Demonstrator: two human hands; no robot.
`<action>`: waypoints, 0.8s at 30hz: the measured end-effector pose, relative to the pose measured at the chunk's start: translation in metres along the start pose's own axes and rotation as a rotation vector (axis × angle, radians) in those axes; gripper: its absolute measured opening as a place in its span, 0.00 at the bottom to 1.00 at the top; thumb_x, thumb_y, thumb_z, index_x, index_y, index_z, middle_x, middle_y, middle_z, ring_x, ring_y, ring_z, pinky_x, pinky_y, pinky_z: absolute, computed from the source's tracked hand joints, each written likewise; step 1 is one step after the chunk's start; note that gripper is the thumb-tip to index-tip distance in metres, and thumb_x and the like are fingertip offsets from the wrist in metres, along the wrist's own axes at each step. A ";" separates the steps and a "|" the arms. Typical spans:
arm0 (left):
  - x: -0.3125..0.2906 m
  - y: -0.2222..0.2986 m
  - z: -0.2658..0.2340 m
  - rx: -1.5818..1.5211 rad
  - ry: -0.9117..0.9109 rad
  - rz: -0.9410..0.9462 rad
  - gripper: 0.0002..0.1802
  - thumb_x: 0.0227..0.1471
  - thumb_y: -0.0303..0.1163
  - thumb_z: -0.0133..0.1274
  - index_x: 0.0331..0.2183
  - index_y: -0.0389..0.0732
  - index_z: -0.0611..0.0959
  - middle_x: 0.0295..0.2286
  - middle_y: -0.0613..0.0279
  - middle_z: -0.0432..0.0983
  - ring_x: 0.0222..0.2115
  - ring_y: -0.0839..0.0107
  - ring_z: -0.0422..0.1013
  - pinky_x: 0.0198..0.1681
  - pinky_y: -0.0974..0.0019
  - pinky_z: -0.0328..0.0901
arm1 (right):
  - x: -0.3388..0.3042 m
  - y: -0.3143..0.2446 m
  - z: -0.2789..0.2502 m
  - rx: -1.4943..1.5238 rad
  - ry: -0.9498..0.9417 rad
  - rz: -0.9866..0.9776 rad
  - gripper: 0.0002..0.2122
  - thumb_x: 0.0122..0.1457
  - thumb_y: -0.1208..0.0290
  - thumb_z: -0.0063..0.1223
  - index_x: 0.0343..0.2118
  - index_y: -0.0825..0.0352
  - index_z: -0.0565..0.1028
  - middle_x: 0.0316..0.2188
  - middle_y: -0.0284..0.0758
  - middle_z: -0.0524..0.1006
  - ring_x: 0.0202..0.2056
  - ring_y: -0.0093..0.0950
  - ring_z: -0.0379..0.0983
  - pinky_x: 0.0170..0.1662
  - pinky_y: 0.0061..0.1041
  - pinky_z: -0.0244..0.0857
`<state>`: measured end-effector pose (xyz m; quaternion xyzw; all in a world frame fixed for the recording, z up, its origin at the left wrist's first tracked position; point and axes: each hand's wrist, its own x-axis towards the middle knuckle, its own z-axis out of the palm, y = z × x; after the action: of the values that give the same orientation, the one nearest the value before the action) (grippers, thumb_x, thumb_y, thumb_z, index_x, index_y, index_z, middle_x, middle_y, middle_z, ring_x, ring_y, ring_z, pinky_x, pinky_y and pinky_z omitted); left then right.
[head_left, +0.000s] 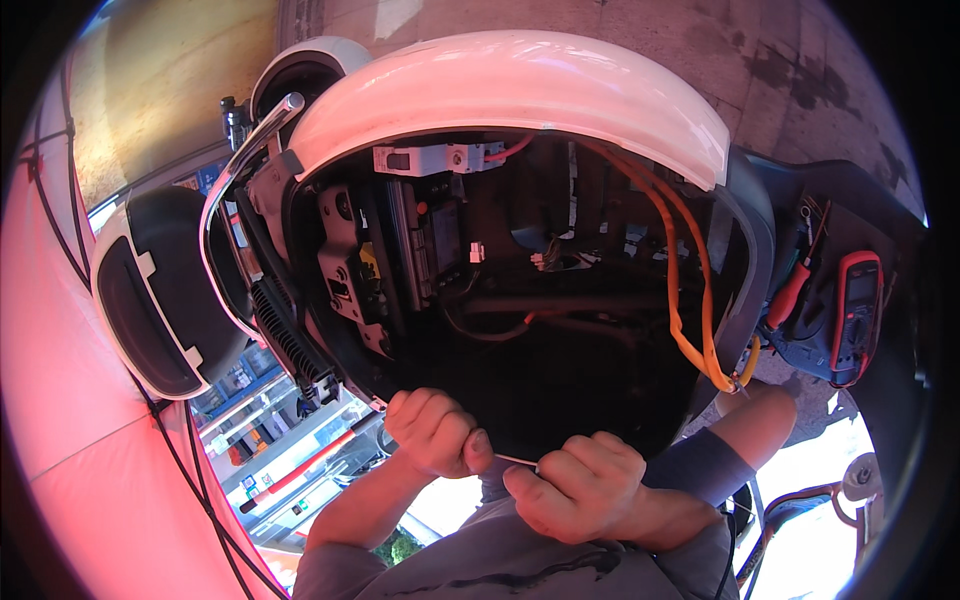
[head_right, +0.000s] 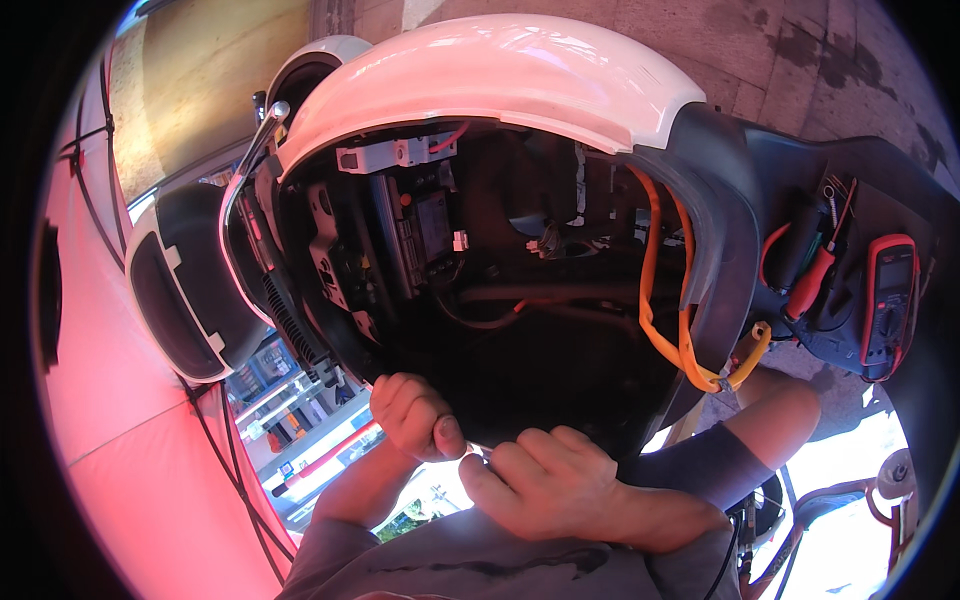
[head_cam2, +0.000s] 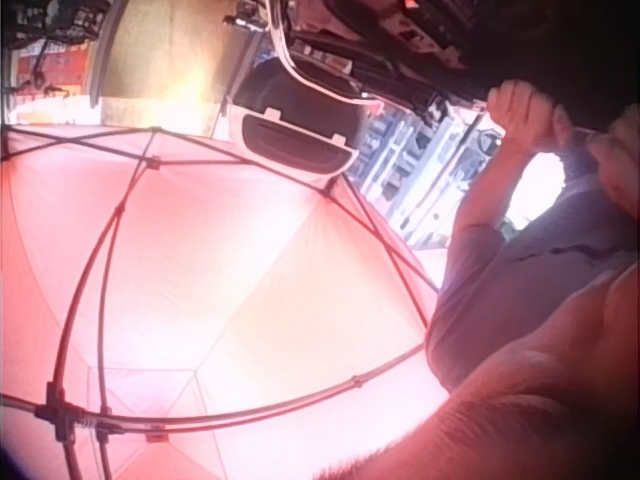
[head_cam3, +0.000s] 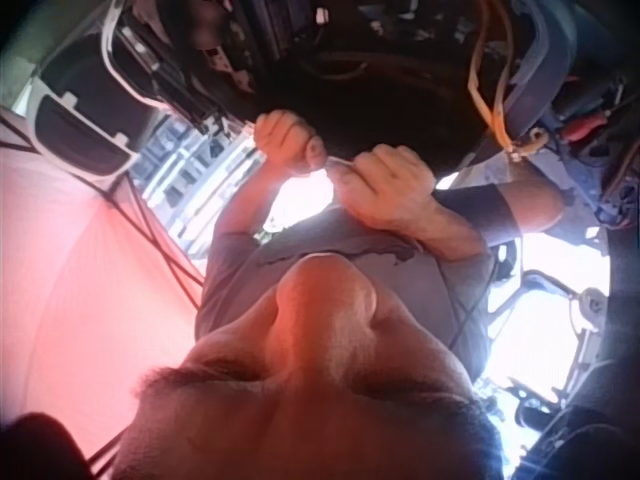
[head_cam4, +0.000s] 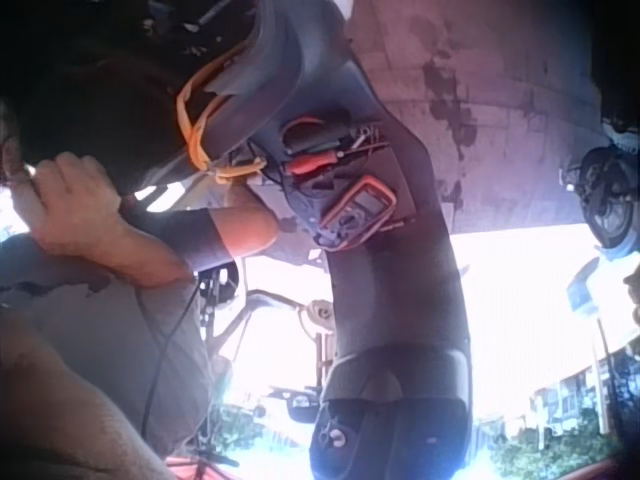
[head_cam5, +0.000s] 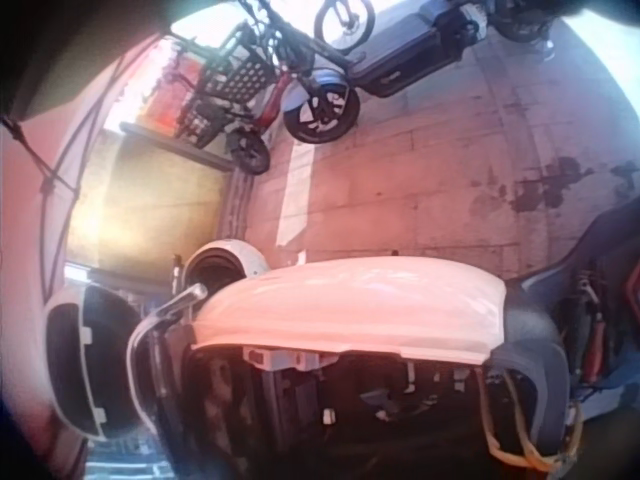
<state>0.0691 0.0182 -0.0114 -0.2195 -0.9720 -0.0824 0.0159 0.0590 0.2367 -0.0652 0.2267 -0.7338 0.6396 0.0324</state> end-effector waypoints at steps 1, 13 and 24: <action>0.000 0.000 0.000 0.001 0.000 -0.001 0.12 0.43 0.37 0.53 0.15 0.46 0.73 0.14 0.68 0.64 0.16 0.68 0.61 0.23 0.64 0.49 | 0.000 0.000 0.001 -0.004 0.007 0.009 0.09 0.42 0.75 0.56 0.29 0.58 0.78 0.17 0.23 0.63 0.15 0.19 0.58 0.18 0.19 0.50; 0.003 -0.001 0.003 -0.008 0.046 0.027 0.11 0.38 0.36 0.54 0.14 0.46 0.72 0.14 0.67 0.63 0.15 0.68 0.59 0.22 0.64 0.46 | 0.003 -0.004 0.002 -0.063 0.032 0.021 0.06 0.51 0.71 0.61 0.32 0.59 0.76 0.18 0.24 0.62 0.18 0.19 0.61 0.20 0.18 0.52; -0.006 -0.005 0.007 -0.020 0.061 0.053 0.11 0.40 0.33 0.52 0.14 0.45 0.68 0.14 0.66 0.62 0.16 0.68 0.60 0.23 0.64 0.48 | -0.077 0.005 -0.053 0.297 0.754 0.060 0.11 0.69 0.63 0.51 0.48 0.63 0.72 0.26 0.32 0.73 0.26 0.23 0.67 0.30 0.20 0.59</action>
<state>0.0725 0.0122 -0.0196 -0.2425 -0.9641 -0.0982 0.0457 0.1131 0.3098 -0.0865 -0.0432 -0.5764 0.7776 0.2475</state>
